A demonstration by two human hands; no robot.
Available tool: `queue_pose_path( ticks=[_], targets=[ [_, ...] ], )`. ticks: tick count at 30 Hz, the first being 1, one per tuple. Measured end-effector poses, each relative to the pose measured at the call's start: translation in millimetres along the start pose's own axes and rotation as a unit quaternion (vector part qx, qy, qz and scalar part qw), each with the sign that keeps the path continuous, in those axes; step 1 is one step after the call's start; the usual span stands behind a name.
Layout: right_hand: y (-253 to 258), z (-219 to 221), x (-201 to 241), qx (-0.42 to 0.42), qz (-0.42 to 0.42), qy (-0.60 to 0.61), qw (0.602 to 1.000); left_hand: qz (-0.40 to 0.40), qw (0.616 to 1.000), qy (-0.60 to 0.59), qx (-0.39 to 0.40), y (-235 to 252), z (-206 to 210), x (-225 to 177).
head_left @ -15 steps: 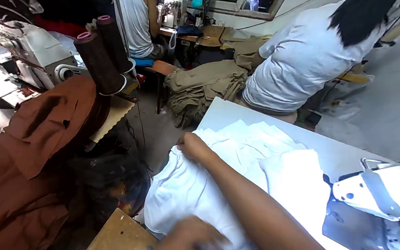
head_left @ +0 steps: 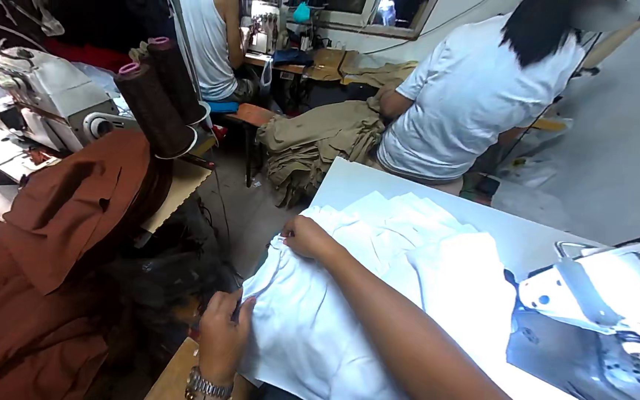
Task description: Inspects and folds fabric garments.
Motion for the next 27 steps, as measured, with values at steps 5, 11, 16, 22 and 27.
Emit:
queue_pose_path(
  ticks=[5, 11, 16, 22, 27],
  targets=[
    [-16.0, -26.7, -2.4, -0.061, 0.029, 0.097, 0.993, 0.022, 0.998, -0.026, -0.049, -10.1, -10.1, -10.2],
    [-48.1, -69.1, -16.0, -0.128, -0.004, 0.271, 0.954, -0.127, 0.979, -0.156, 0.029, -19.8, 2.7, 10.0],
    [-74.2, -88.9, -12.4, -0.148, -0.12, 0.21, 0.959, -0.3, 0.88, -0.364, 0.054, -33.8, 16.6, 25.7],
    [-90.5, -91.2, -11.2, -0.159, -0.139, 0.115, 0.971, -0.326, 0.861, -0.389, 0.042, -39.4, 6.9, 25.1],
    [-94.7, -88.3, -12.3, -0.155, -0.163, 0.081, 0.971, -0.241, 0.9, -0.354, 0.083, -33.9, -2.8, 23.7]
  ],
)
Point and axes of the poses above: each hand's wrist, its own y-axis towards the middle knuckle, its own z-axis out of the palm, x = y × z, the point moved 10 cm from there along y, towards the middle knuckle, and after that the axes turned 2 degrees about -y, right-handed, at the moved point
